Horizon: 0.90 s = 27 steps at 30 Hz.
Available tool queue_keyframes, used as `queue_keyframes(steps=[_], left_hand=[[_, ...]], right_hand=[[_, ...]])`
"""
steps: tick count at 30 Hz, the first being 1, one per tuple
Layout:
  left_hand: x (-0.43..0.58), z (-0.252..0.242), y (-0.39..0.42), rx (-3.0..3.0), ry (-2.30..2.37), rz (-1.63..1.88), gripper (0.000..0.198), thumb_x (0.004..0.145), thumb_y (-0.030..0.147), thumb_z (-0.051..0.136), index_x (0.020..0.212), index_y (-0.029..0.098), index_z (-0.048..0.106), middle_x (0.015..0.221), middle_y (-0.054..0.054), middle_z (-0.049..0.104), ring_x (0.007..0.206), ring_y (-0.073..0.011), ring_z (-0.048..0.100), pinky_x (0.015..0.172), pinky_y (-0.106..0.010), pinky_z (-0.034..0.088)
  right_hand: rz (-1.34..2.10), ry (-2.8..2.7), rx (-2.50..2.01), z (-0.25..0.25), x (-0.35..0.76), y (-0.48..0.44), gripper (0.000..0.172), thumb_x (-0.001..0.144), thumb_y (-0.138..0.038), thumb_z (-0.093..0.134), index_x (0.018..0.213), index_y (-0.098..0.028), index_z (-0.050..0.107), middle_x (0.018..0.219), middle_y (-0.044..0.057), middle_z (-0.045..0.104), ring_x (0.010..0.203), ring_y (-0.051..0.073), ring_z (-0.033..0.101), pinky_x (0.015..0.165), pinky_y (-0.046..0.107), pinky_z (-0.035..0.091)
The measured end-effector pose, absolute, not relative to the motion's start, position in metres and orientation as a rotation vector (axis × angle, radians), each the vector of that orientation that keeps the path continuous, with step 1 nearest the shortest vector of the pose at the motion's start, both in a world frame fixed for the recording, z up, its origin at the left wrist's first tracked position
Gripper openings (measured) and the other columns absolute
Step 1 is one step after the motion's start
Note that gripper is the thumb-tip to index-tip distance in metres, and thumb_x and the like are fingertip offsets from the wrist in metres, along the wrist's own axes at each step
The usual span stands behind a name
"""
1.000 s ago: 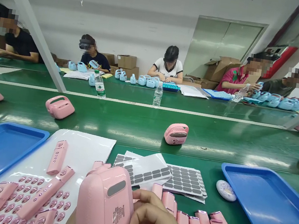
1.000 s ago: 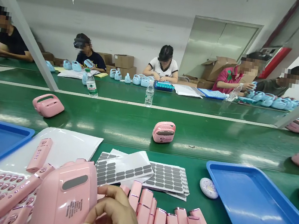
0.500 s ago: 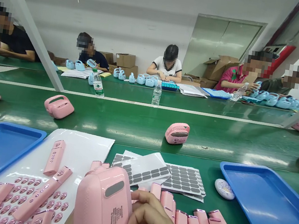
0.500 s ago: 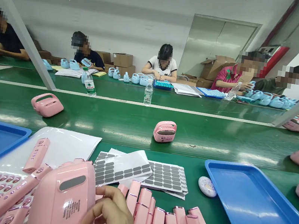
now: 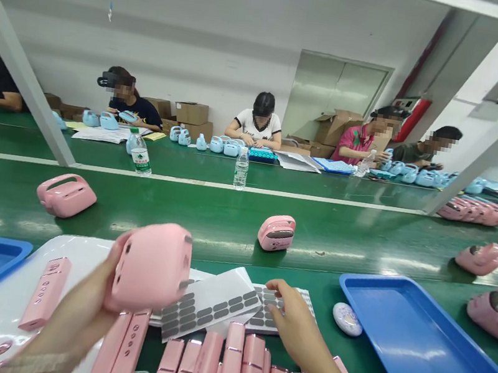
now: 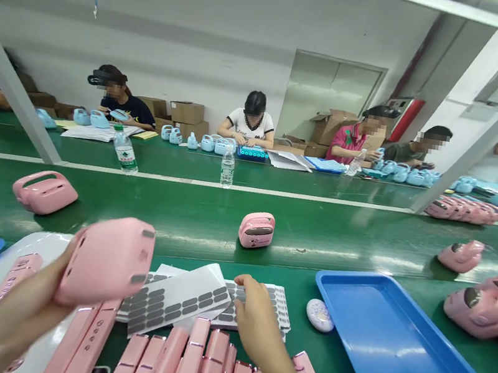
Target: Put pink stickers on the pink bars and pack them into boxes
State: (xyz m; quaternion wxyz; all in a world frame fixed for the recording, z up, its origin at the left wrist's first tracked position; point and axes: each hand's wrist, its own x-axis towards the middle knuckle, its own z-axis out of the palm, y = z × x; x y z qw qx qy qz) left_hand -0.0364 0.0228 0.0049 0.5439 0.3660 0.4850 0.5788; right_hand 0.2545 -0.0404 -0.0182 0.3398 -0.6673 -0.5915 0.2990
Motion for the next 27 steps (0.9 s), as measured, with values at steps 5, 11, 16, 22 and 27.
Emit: queue_keyframes(steps=[5, 11, 16, 22, 27], left_hand=[[-0.025, 0.026, 0.137, 1.492, 1.495, 1.341, 0.04, 0.079, 0.052, 0.056, 0.101, 0.018, 0.06, 0.097, -0.004, 0.062, 0.085, -0.0188, 0.056, 0.07, -0.032, 0.045], [0.001, 0.004, 0.206, 2.105, 1.544, 0.866, 0.024, 0.084, 0.038, 0.056, 0.092, 0.017, 0.064, 0.088, -0.003, 0.065, 0.084, -0.02, 0.06, 0.083, -0.042, 0.045], [0.034, 0.0, 0.185, 2.371, 1.615, 0.885, 0.049, 0.084, 0.032, 0.055, 0.129, 0.017, 0.042, 0.141, -0.014, 0.035, 0.136, -0.0324, 0.015, 0.107, -0.06, 0.01], [0.04, -0.035, 0.085, 2.513, 1.236, 0.322, 0.08, 0.069, 0.062, 0.059, 0.132, 0.016, 0.042, 0.132, -0.017, 0.048, 0.128, -0.0383, 0.033, 0.101, -0.061, 0.029], [0.018, -0.071, 0.057, 2.484, 1.231, 0.139, 0.1, 0.053, 0.067, 0.069, 0.133, 0.014, 0.04, 0.129, -0.023, 0.049, 0.123, -0.0452, 0.037, 0.098, -0.069, 0.023]], right_hand=[[0.658, -1.612, -1.848, -0.046, 0.274, -0.01, 0.036, 0.053, -0.005, 0.066, 0.088, -0.013, 0.065, 0.097, 0.011, 0.06, 0.094, 0.027, 0.055, 0.084, 0.033, 0.042], [0.418, -1.544, -1.861, -0.059, 0.243, -0.001, 0.019, 0.062, -0.001, 0.05, 0.06, -0.019, 0.054, 0.079, 0.007, 0.06, 0.082, 0.024, 0.054, 0.074, 0.033, 0.04], [0.461, -1.44, -1.689, -0.055, 0.228, 0.002, 0.014, 0.08, -0.012, 0.035, 0.076, -0.024, 0.042, 0.061, -0.004, 0.051, 0.056, 0.016, 0.05, 0.053, 0.026, 0.037], [-0.201, -1.859, -1.266, -0.034, 0.229, 0.011, 0.03, 0.07, 0.001, 0.036, 0.087, -0.019, 0.051, 0.075, 0.003, 0.058, 0.067, 0.018, 0.051, 0.06, 0.028, 0.039], [-0.797, -2.224, -0.941, -0.02, 0.249, 0.002, 0.029, 0.081, -0.002, 0.038, 0.095, -0.017, 0.058, 0.081, 0.007, 0.067, 0.078, 0.024, 0.053, 0.081, 0.042, 0.036]])
